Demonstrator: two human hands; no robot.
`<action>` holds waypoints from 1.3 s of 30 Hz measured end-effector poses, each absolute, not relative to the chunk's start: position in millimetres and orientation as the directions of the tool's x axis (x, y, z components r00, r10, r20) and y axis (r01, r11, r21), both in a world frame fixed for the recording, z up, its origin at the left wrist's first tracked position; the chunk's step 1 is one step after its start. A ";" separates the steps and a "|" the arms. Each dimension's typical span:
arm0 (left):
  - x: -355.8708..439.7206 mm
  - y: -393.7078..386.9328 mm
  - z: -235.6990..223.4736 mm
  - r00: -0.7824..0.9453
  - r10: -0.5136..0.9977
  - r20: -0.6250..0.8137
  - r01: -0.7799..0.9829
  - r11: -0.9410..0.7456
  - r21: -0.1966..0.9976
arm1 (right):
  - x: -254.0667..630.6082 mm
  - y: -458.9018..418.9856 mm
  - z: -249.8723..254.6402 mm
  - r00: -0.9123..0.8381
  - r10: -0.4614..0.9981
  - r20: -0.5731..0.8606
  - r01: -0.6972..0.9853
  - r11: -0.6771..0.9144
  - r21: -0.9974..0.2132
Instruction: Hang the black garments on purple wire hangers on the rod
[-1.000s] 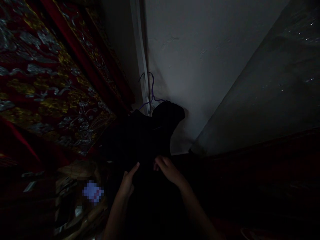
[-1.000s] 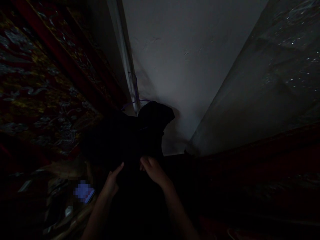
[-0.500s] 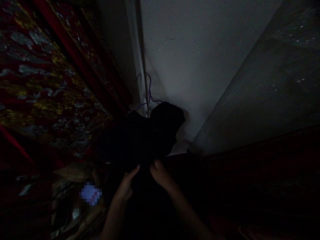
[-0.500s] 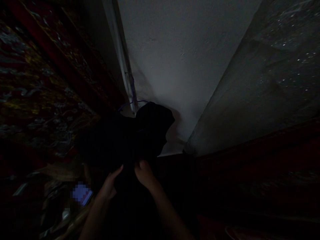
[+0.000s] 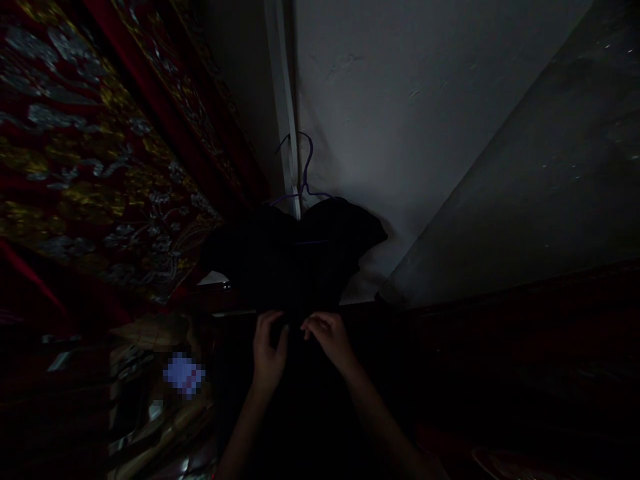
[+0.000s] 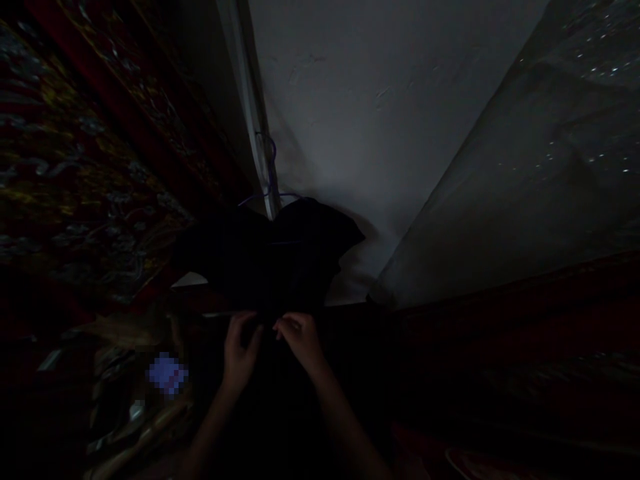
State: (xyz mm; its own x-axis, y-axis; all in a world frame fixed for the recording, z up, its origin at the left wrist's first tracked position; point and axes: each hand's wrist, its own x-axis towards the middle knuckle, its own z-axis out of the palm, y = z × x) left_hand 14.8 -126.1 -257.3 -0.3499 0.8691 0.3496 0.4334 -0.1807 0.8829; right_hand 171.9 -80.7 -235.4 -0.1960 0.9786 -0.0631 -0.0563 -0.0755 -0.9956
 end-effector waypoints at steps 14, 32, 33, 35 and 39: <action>47.6 -92.9 -264.0 -0.119 0.967 0.225 0.374 -0.166 0.912 | 164.2 -30.4 -138.0 -0.032 0.998 -0.048 -0.311 -0.056 -0.949; 28.6 -28.4 -71.8 0.129 0.629 0.767 0.629 -0.649 0.427 | 170.5 -20.1 -70.3 -0.075 0.920 0.385 -0.030 0.384 -0.923; 29.3 -26.5 -71.3 0.122 0.614 0.780 0.649 -0.644 0.406 | 169.4 -18.0 -73.2 -0.070 0.919 0.388 -0.019 0.388 -0.921; 31.6 -25.6 -74.8 0.086 0.602 0.794 0.682 -0.616 0.394 | 165.4 -13.3 -83.8 -0.060 0.922 0.383 -0.009 0.383 -0.924; 32.0 -29.4 -78.3 -0.044 0.565 0.824 0.722 -0.552 0.418 | 155.4 -2.7 -116.7 -0.067 0.957 0.282 0.038 0.285 -0.958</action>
State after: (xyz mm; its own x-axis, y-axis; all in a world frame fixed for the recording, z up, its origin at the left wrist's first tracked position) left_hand 32.0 -29.4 -78.3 -0.0442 0.5654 0.8236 0.7216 -0.5521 0.4177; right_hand 155.4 -2.7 -116.7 -0.0667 0.9571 0.2819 0.0382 0.2848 -0.9578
